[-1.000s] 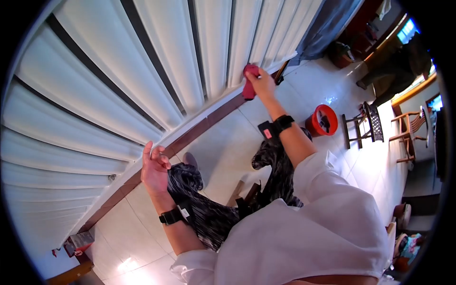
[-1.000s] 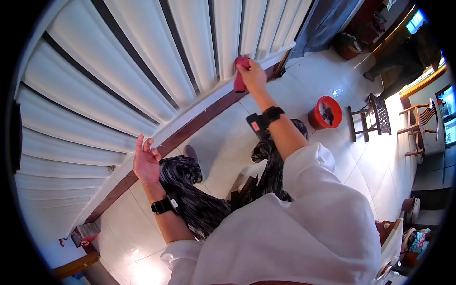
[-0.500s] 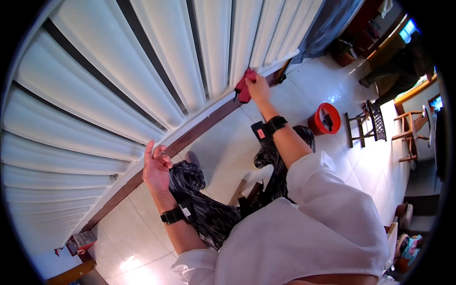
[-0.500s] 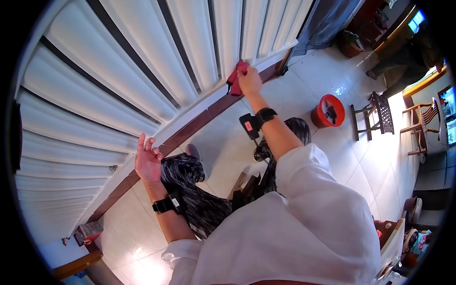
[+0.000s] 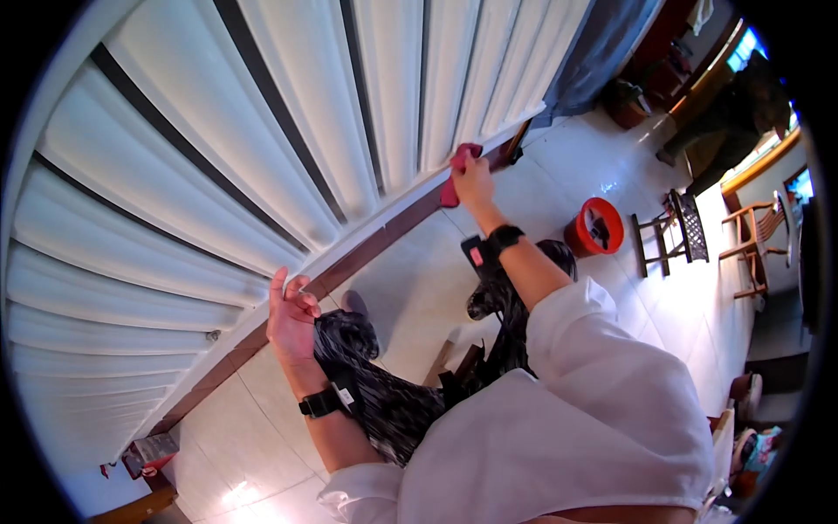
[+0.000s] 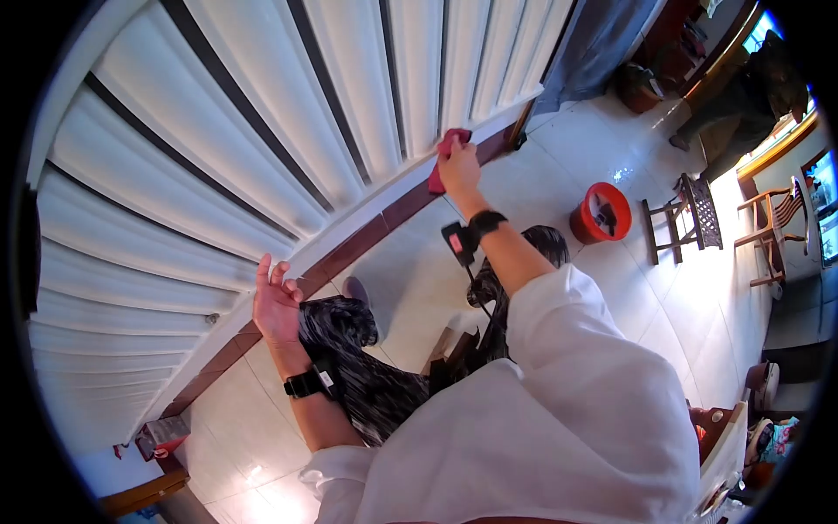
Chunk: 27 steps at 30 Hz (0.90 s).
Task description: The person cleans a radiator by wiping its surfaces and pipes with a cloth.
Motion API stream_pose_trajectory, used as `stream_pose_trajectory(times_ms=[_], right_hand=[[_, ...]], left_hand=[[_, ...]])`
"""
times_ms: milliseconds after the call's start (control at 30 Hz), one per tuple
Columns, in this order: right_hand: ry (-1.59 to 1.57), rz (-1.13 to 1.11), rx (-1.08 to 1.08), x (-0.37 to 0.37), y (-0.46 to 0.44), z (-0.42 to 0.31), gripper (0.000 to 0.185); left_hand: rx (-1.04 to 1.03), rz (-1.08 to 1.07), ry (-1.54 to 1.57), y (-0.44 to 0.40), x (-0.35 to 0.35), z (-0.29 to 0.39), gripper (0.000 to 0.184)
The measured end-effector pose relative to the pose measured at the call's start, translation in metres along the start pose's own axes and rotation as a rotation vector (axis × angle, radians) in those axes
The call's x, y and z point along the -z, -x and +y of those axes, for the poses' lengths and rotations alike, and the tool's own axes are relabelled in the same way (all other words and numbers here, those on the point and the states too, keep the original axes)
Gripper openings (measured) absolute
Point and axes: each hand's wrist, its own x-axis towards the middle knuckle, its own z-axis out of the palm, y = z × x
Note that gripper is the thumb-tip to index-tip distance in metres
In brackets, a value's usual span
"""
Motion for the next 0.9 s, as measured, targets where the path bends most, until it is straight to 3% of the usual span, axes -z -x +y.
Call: stream_pose_trajectory(times_ms=[67, 300, 467, 533, 567, 733, 833, 900], right_hand=[[-0.002, -0.149, 0.152, 0.016, 0.015, -0.013, 0.043], [-0.088, -0.074, 0.182, 0.028, -0.004, 0.005, 0.042], [0.155, -0.292, 0.171, 0.035, -0.029, 0.013, 0.041], [-0.026, -0.354, -0.066, 0.051, -0.046, 0.015, 0.039], [-0.068, -0.236, -0.088, 0.052, -0.044, 0.015, 0.04], [0.024, -0.038, 0.179, 0.024, -0.003, 0.016, 0.039], [-0.084, -0.181, 0.258, 0.038, -0.01, 0.02, 0.034], [-0.391, -0.338, 0.089, 0.051, -0.015, 0.019, 0.038]], left_hand=[[-0.003, 0.003, -0.002, -0.001, -0.004, 0.001, 0.056], [0.02, 0.035, 0.012, 0.002, 0.0, 0.001, 0.054], [0.007, 0.042, 0.012, 0.006, 0.0, 0.005, 0.054], [0.006, 0.027, 0.018, 0.004, -0.001, 0.001, 0.054], [0.0, 0.032, 0.028, 0.005, -0.001, 0.002, 0.053], [-0.008, 0.036, 0.033, 0.004, 0.0, 0.002, 0.054], [0.001, 0.043, 0.015, 0.002, -0.002, 0.003, 0.054], [-0.001, 0.031, 0.027, 0.003, -0.002, 0.003, 0.053]])
